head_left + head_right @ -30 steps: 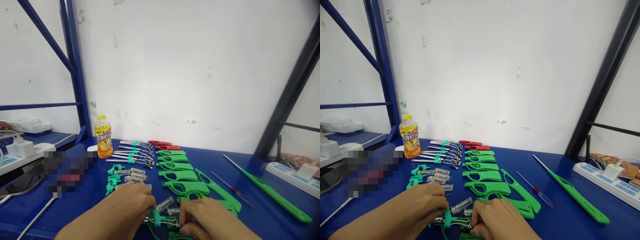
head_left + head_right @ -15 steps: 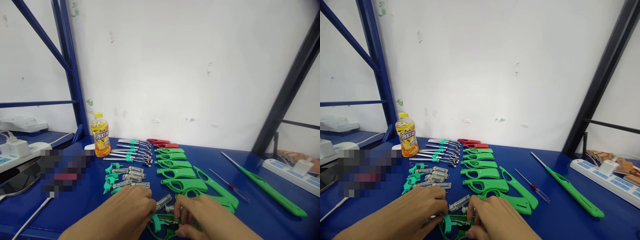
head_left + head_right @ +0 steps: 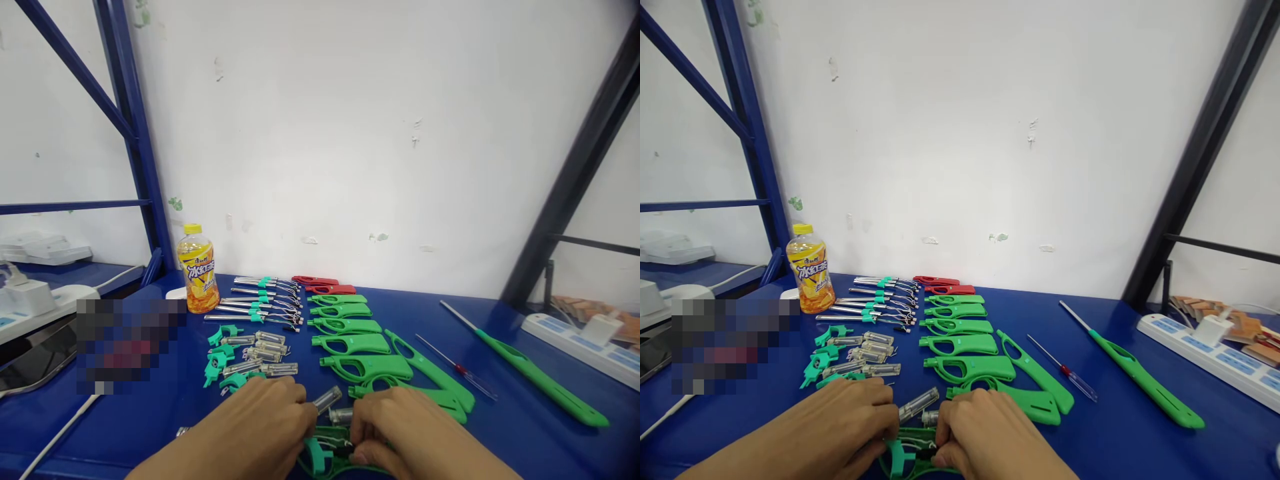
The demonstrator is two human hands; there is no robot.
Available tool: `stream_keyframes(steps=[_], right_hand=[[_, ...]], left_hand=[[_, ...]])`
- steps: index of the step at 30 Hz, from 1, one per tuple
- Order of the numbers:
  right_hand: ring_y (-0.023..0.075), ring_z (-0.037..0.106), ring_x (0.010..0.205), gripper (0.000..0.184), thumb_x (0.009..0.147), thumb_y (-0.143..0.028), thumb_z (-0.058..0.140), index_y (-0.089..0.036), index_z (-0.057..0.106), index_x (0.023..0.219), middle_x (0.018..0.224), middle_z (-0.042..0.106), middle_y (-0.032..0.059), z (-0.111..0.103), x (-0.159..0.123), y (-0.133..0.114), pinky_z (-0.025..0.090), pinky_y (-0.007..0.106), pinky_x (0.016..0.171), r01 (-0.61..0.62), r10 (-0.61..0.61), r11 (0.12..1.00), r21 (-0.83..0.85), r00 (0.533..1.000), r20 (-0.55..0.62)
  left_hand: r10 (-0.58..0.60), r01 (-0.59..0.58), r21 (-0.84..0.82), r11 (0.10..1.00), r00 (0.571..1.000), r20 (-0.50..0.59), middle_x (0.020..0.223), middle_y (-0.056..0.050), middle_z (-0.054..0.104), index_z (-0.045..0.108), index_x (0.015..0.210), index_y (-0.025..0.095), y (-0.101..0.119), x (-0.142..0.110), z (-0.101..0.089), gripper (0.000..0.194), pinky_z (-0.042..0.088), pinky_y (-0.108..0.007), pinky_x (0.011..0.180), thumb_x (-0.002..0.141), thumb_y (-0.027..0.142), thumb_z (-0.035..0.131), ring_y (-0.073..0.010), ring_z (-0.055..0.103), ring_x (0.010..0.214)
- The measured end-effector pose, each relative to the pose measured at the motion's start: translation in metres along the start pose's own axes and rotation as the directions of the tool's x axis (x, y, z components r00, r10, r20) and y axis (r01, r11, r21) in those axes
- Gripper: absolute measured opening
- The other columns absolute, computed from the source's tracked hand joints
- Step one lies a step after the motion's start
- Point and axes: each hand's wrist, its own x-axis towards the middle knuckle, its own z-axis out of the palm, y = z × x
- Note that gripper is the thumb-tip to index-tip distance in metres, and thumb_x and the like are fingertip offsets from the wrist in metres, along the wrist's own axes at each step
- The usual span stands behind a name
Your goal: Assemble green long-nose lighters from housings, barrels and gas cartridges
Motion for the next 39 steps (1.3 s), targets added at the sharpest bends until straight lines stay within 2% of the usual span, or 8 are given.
stream_keyframes(steps=[6, 13, 16, 22, 28, 32, 39], right_hand=[[0.0226, 0.079, 0.088, 0.011, 0.092, -0.017, 0.082, -0.028, 0.082, 0.092, 0.094, 0.086, -0.0012, -0.001, -0.006, 0.001, 0.042, 0.027, 0.071, 0.036, -0.035, 0.999, 0.028, 0.999, -0.033], [0.0207, 0.079, 0.085, 0.014, 0.095, -0.014, 0.077, -0.027, 0.076, 0.089, 0.093, 0.085, -0.0033, 0.002, -0.004, 0.007, 0.041, 0.027, 0.069, 0.115, -0.113, 0.992, 0.044, 0.992, -0.060], [0.0205, 0.079, 0.081, 0.014, 0.097, -0.016, 0.076, -0.027, 0.074, 0.089, 0.090, 0.084, -0.0035, 0.002, -0.003, 0.007, 0.040, 0.027, 0.066, 0.139, -0.136, 0.990, 0.034, 0.989, -0.062], [0.0209, 0.077, 0.079, 0.015, 0.094, -0.016, 0.080, -0.027, 0.073, 0.086, 0.085, 0.083, -0.0032, 0.002, -0.002, 0.006, 0.035, 0.027, 0.062, 0.099, -0.099, 0.995, 0.000, 0.994, -0.044], [0.0196, 0.077, 0.079, 0.018, 0.085, -0.010, 0.085, -0.026, 0.075, 0.085, 0.088, 0.084, -0.0044, 0.005, 0.001, 0.008, 0.034, 0.026, 0.061, 0.095, -0.095, 0.995, 0.033, 0.995, -0.006], [0.0214, 0.078, 0.083, 0.020, 0.081, -0.009, 0.086, -0.026, 0.078, 0.089, 0.091, 0.085, -0.0031, 0.008, 0.001, 0.006, 0.036, 0.026, 0.063, 0.083, -0.082, 0.996, 0.041, 0.996, -0.021], [0.0199, 0.078, 0.080, 0.019, 0.085, -0.009, 0.084, -0.025, 0.074, 0.087, 0.090, 0.084, -0.0040, 0.005, -0.004, 0.006, 0.036, 0.026, 0.062, 0.140, -0.139, 0.990, 0.016, 0.989, -0.053]], left_hand=[[0.022, -0.023, -0.027, 0.999, 0.999, -0.039, 0.122, -0.007, 0.074, 0.073, 0.114, 0.023, -0.007, 0.000, 0.004, 0.031, 0.058, -0.046, 0.098, 0.104, 0.004, 0.050, -0.0295, 0.070, 0.114], [-0.015, 0.013, -0.045, 0.999, 0.999, -0.049, 0.130, -0.009, 0.072, 0.067, 0.130, 0.027, -0.010, -0.001, 0.012, 0.037, 0.056, -0.047, 0.097, 0.103, 0.005, 0.052, -0.0309, 0.069, 0.117], [-0.001, -0.001, -0.041, 0.999, 0.999, -0.052, 0.128, -0.009, 0.072, 0.066, 0.131, 0.027, -0.009, -0.001, 0.013, 0.038, 0.054, -0.042, 0.094, 0.104, 0.005, 0.052, -0.0295, 0.069, 0.115], [0.031, -0.039, -0.067, 0.997, 0.993, -0.113, 0.120, -0.007, 0.075, 0.071, 0.125, 0.027, -0.007, 0.002, 0.014, 0.038, 0.049, -0.033, 0.083, 0.101, 0.002, 0.055, -0.0260, 0.071, 0.108], [0.028, -0.033, -0.095, 0.995, 0.998, -0.058, 0.123, -0.007, 0.076, 0.072, 0.124, 0.027, -0.004, 0.008, 0.007, 0.037, 0.050, -0.035, 0.084, 0.100, 0.002, 0.058, -0.0277, 0.072, 0.107], [0.008, -0.014, -0.086, 0.996, 0.998, -0.070, 0.126, -0.007, 0.076, 0.072, 0.125, 0.026, -0.004, 0.009, 0.011, 0.038, 0.052, -0.038, 0.090, 0.100, 0.001, 0.058, -0.0297, 0.072, 0.113], [0.000, -0.005, -0.094, 0.996, 0.998, -0.057, 0.125, -0.009, 0.075, 0.074, 0.118, 0.025, -0.004, 0.008, 0.015, 0.042, 0.055, -0.041, 0.092, 0.095, -0.004, 0.054, -0.0301, 0.071, 0.113]])
